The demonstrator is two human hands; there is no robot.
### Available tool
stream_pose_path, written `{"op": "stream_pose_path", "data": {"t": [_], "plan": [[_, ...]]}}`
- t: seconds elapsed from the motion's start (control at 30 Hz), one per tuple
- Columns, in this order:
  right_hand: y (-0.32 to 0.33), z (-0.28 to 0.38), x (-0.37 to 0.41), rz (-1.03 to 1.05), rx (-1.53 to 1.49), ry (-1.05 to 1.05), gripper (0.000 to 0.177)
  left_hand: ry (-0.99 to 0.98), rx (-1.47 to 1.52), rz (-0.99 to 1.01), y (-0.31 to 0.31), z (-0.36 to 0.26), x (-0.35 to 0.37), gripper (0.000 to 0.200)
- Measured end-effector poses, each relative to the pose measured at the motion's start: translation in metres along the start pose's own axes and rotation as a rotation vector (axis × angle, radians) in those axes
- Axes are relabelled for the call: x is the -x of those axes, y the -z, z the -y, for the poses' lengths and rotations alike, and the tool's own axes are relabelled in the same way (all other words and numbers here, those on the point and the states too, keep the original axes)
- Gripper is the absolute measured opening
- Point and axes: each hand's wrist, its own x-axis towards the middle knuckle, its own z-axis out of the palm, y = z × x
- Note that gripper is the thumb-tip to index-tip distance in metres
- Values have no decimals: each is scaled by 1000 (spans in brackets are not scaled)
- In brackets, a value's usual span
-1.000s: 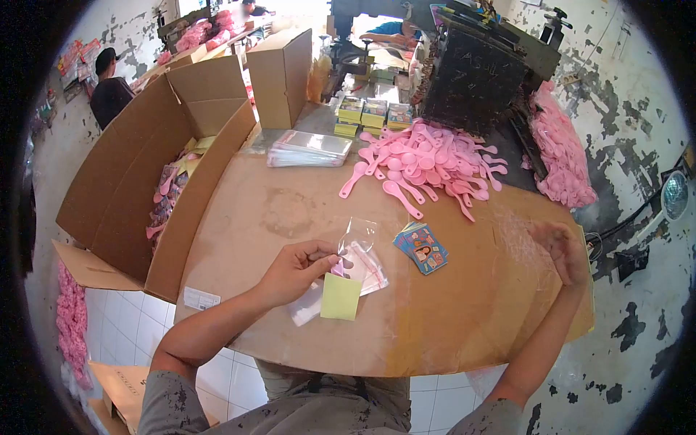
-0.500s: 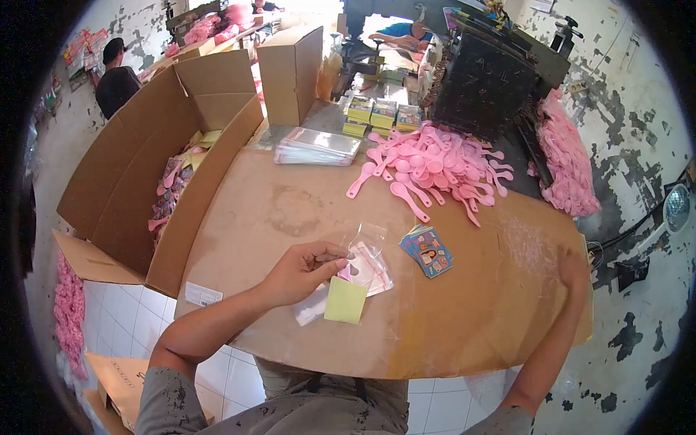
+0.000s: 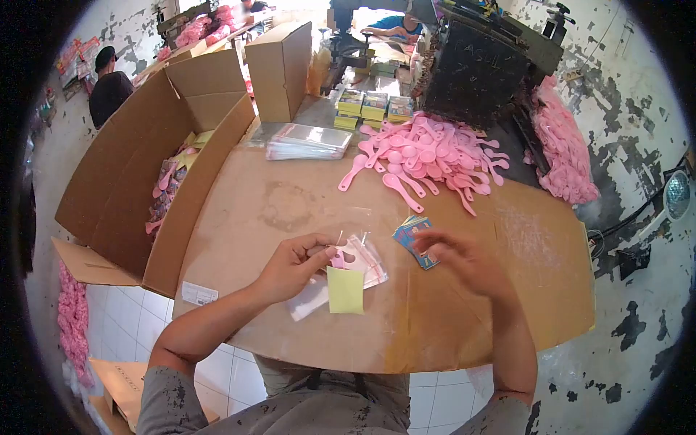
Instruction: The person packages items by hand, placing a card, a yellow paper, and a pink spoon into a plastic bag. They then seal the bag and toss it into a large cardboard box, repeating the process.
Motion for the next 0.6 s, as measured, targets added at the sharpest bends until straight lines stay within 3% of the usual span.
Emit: {"op": "stream_pose_path", "data": {"t": [0.07,0.17,0.23,0.27,0.5,0.6], "plan": [[-39,-7,-18,43,99,129,29,-12,3,15,-2,2,1,30],[-74,-13,-33,74,51,-30,28,-16,0,15,-2,-1,3,29],[-86,-20,-37,44,-196,-49,26,-24,3,6,-2,-1,3,29],[-90,-23,-38,31,-318,-61,25,-35,9,-2,-2,3,2,28],[-93,-39,-36,-65,-366,-45,16,-50,-53,-39,-1,11,2,26],[-93,-43,-35,-93,-394,-5,15,-78,49,-40,-3,7,2,25]]}}
